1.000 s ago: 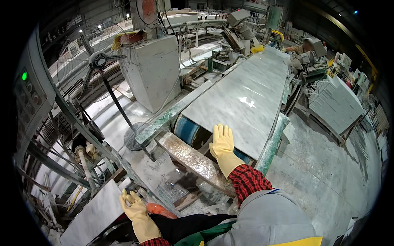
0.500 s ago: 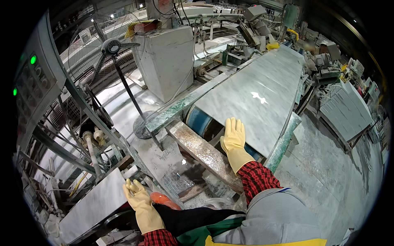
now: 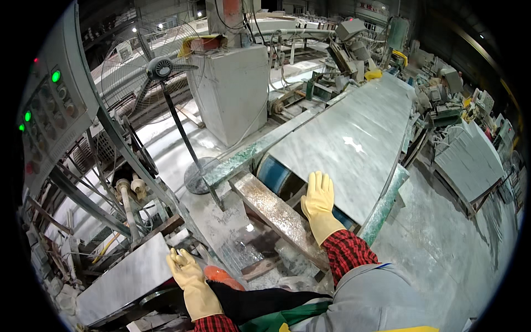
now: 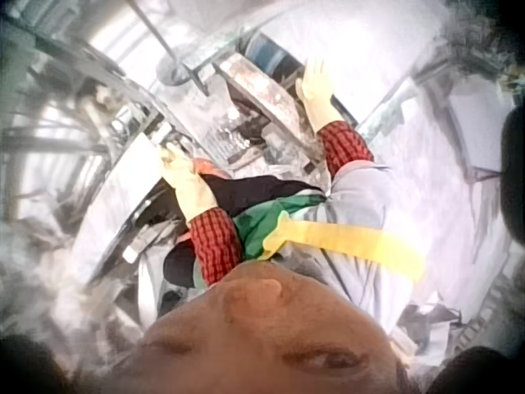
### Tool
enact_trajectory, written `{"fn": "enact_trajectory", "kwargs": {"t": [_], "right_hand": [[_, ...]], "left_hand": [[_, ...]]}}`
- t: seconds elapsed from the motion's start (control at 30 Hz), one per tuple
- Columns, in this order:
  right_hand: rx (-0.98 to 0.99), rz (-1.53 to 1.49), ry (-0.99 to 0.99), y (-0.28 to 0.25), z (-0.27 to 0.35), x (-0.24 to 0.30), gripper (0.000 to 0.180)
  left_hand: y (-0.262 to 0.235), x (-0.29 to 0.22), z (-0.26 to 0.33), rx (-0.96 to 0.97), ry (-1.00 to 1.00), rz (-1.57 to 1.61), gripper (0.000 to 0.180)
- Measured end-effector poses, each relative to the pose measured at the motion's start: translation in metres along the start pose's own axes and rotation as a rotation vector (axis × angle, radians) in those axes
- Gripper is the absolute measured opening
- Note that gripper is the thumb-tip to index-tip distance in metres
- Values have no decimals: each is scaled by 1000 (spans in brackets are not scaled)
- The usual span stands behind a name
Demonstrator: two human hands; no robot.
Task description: The person repeatedly picks up rectangular white tiles from a conveyor belt, wipes their surfaces with gloved hands, and places them onto a stack. The task involves continuous handling of individual tiles in a factory setting.
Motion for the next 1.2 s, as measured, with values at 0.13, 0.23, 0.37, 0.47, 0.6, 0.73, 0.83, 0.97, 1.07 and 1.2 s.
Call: {"fn": "enact_trajectory", "kwargs": {"t": [0.13, 0.23, 0.37, 0.47, 0.6, 0.73, 0.83, 0.97, 1.07, 1.2], "right_hand": [[-14, 5, -16, -6, 0, 7, 64], [-31, 20, -26, -4, 2, 4, 66], [27, 14, 14, 1, 2, 0, 68], [61, 3, 22, 7, 2, 4, 69], [11, 24, 9, 6, 5, 0, 70], [16, 23, 6, 5, 7, 1, 70], [18, -4, 2, 6, 8, 4, 69], [-17, 16, 4, 8, 10, -1, 68], [-61, 57, -1, 11, 12, -3, 69], [-25, 38, 5, 8, 7, -4, 69]], "left_hand": [[-5, -3, -5, -9, 26, 1, 37], [-9, -2, -8, -45, 37, 84, 36], [-21, 1, -18, -101, 37, 94, 35], [-17, -24, -23, 241, 570, -647, 32], [-27, -10, -26, 22, 190, -91, 32], [-17, -11, -15, -78, 69, 38, 32], [-15, -11, -14, 41, 67, -48, 29], [-12, 4, -4, 80, -74, -268, 25], [-13, 19, 1, 238, -197, -494, 23], [-15, 35, 15, 205, -262, -693, 21]]}}
Point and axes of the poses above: each hand's wrist, its own z-axis away from the middle knuckle, its own y-axis out of the palm, x = y × z, the point moved 8 cm from there along -z, towards the middle knuckle, and after that the axes turned 8 degrees about y, right-handed, at the moved point
